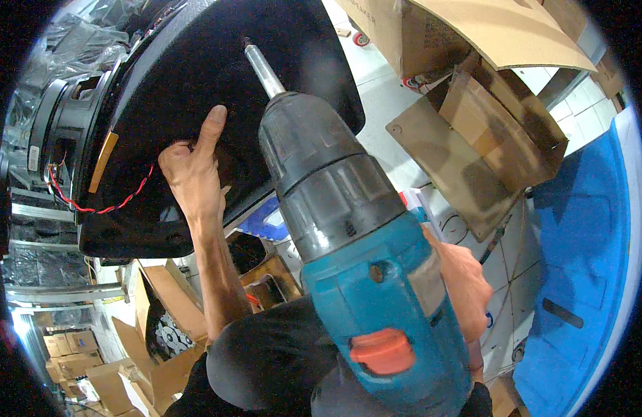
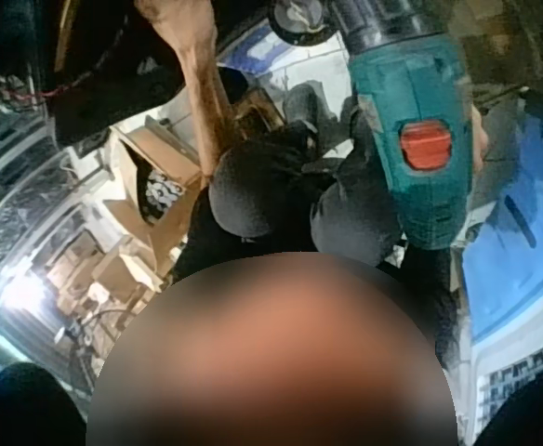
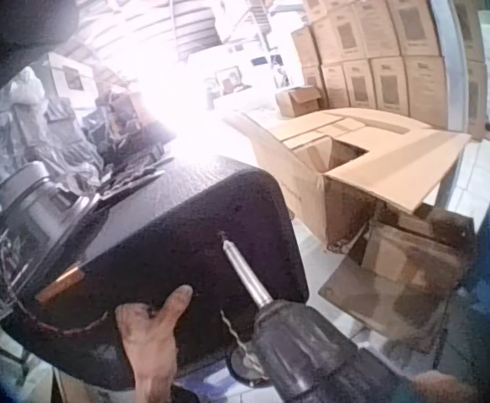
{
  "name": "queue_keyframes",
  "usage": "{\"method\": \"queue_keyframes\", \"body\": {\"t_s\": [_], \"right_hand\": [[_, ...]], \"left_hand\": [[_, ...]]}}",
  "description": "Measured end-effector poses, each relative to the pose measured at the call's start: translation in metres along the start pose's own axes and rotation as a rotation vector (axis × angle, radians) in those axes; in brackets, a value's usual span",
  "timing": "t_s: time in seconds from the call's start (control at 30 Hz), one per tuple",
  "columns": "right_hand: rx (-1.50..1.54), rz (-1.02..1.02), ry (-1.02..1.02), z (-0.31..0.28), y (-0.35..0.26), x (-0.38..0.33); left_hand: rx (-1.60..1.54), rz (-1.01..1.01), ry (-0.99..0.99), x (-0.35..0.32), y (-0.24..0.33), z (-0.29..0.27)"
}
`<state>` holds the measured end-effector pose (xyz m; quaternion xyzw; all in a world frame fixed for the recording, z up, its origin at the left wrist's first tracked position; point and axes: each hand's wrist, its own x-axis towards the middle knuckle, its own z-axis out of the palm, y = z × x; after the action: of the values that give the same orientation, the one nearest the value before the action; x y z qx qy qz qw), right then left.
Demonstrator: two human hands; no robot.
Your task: The person uses a cordless drill to fasten screws into a black speaker enclosure, then fits a circular speaker component into the enclosure. The person handles the drill and speaker parts throughout the clip.
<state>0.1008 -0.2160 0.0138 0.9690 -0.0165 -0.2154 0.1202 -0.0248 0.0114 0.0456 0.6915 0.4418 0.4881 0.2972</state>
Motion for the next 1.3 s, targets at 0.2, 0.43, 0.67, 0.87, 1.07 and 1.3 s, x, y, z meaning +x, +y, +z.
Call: {"method": "queue_keyframes", "body": {"t_s": [0.2,0.43,0.67,0.87,1.07,1.3], "right_hand": [[-0.001,0.004,0.006,-0.001,0.002,-0.001],[0.018,0.014,0.002,-0.003,0.0,-0.001],[0.027,0.027,-0.003,-0.005,0.001,0.001],[0.039,0.045,-0.006,-0.012,0.005,0.002],[0.05,0.055,-0.008,-0.02,0.003,0.002],[0.064,0.073,-0.014,-0.033,0.006,0.004]], "left_hand": [[0.009,-0.031,-0.061,0.001,0.006,-0.004],[0.056,-0.051,-0.029,-0.001,0.008,-0.003],[0.035,-0.029,-0.027,-0.001,0.004,-0.002],[0.037,0.005,-0.012,-0.001,0.004,0.0],[0.045,-0.03,-0.016,-0.002,0.007,-0.002],[0.025,-0.046,-0.012,-0.001,0.007,0.0]]}}
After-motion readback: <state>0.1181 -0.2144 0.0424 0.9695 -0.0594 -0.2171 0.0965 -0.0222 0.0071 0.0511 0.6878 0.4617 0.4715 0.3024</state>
